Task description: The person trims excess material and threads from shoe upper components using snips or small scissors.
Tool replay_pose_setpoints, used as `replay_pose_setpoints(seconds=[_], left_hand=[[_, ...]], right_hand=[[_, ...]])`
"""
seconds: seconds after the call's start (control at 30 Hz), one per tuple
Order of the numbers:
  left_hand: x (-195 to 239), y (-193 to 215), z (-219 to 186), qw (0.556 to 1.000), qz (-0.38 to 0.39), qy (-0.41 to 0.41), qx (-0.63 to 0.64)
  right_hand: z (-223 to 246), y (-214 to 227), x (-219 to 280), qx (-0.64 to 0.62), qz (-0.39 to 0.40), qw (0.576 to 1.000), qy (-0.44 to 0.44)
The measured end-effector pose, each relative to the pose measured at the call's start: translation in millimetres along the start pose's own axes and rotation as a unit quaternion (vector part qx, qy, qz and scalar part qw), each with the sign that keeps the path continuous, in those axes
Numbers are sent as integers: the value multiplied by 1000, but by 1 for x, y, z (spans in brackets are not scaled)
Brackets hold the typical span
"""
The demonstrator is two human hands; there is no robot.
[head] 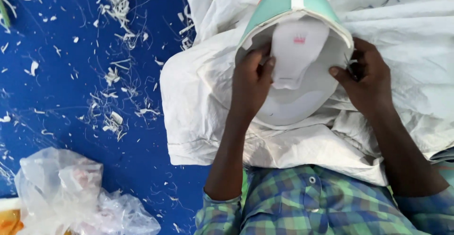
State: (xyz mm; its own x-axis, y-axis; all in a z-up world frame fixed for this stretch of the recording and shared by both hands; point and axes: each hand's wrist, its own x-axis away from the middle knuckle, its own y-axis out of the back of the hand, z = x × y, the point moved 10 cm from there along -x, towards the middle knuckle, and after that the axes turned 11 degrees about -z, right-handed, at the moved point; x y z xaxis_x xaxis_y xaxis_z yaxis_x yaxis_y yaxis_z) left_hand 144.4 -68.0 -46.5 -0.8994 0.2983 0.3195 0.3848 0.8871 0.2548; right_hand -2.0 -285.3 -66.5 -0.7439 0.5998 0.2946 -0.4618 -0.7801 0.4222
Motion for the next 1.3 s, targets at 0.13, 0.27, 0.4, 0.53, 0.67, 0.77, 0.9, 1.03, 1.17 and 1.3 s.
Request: replay_pose_setpoints(seconds=[0.13,0.27,0.4,0.53,0.67,0.77,0.9,1.03,1.17,1.3], left_hand=[[14,17,-36,987,-31,-115,-105],[21,21,-24,989,-71,-80,-98],[28,18,7,994,-105,16,27],[30,10,27,983,-91,121,106],[28,9,33,981,-83,89,149],[30,15,39,980,-94,89,148],[29,13,37,973,-85,90,195],[32,13,35,976,-92,85,179],[39,15,28,983,-115,52,134],[44,20,15,986,-154,-15,59]], right_hand=[[-2,1,1,38,-11,998,45],[50,8,9,86,-61,991,79],[131,-2,32,109,-43,958,261],[151,-40,43,236,32,891,387],[151,-59,40,267,27,851,451],[158,-67,41,297,27,823,483],[167,-72,44,330,45,785,522],[168,-80,46,344,56,751,561],[172,-86,47,356,59,732,578],[165,-90,48,371,73,720,582]])
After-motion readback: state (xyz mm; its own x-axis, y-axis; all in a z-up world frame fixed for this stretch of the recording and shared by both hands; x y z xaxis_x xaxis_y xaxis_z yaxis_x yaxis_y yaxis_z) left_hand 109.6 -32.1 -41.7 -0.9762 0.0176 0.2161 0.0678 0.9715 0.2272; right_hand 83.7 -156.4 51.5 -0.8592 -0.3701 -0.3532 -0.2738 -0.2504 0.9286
